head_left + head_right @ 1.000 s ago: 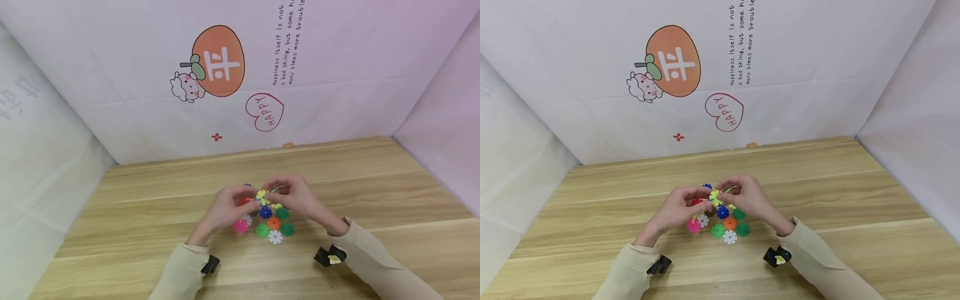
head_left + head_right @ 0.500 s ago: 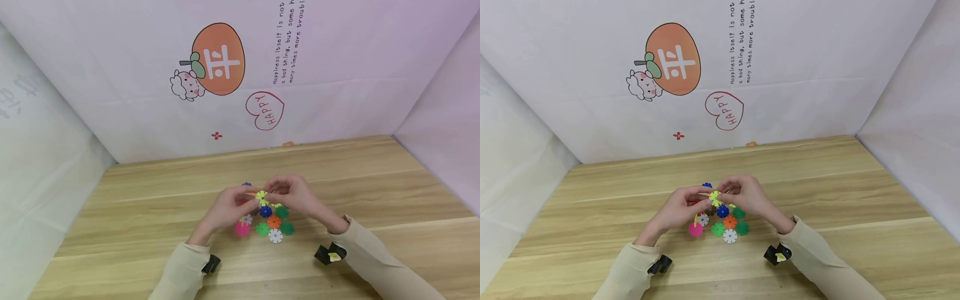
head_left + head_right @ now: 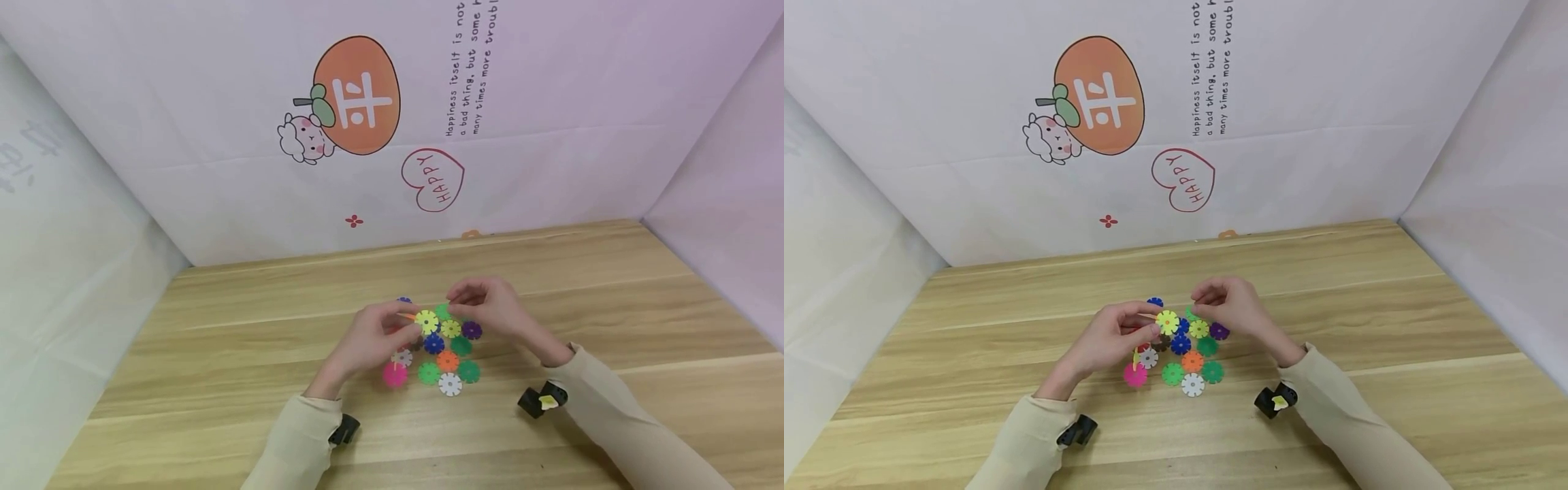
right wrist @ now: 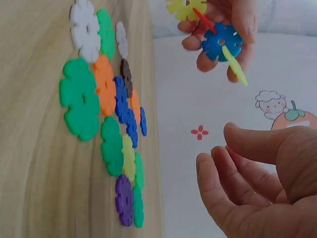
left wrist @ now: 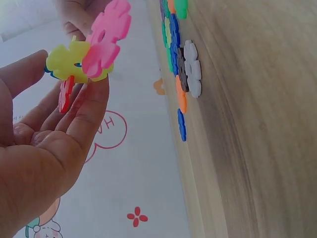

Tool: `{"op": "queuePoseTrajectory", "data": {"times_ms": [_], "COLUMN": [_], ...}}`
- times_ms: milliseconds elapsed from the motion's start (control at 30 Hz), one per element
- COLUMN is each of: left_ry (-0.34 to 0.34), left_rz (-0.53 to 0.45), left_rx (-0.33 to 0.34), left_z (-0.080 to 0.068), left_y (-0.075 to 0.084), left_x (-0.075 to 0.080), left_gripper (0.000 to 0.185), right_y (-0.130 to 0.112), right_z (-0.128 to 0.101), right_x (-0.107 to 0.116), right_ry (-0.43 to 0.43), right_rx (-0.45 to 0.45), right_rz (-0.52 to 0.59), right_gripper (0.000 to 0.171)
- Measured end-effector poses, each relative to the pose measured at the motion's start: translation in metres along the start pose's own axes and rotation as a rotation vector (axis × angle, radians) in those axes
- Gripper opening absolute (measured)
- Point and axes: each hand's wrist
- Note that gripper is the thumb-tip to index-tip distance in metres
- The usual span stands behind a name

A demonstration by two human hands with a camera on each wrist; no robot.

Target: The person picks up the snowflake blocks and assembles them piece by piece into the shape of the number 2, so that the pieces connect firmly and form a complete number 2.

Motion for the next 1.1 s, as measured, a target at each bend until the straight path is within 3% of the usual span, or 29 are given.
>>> {"op": "queuePoseTrajectory", "data": {"times_ms": [367, 567, 800, 1100], "left_ry": [0.005, 0.007, 0.014, 0.018], "left_rz": [0.015, 0.01, 0.018, 0.023], "left_rx": [0.0, 0.005, 0.012, 0.019], "left_z": [0.001, 0.001, 0.001, 0.0], "left_y": [-0.001, -0.001, -0.002, -0.001], "left_x": [0.0, 0.001, 0.001, 0.003], "left_gripper": [0.029, 0.03, 0.03, 0.03], "right_y": [0.019, 0.02, 0.02, 0.018], "right_z": [0.007, 0.008, 0.007, 0.004], "right_x": [0.01, 0.011, 0.014, 0.018], "right_ry": [-0.035, -0.054, -0.123, -0.135], "right_rx": [-0.088, -0.144, -0.168, -0.251], "right_rz": [-0.099, -0.104, -0.187, -0.235], "right_gripper": [0.031, 0.034, 0.031, 0.031]}}
Point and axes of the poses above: each hand's wrist, its own z-axis towards the middle knuckle, its own x-axis out of the back of the hand, y = z × x, and after that the axes turned 5 degrees about z, right-handed
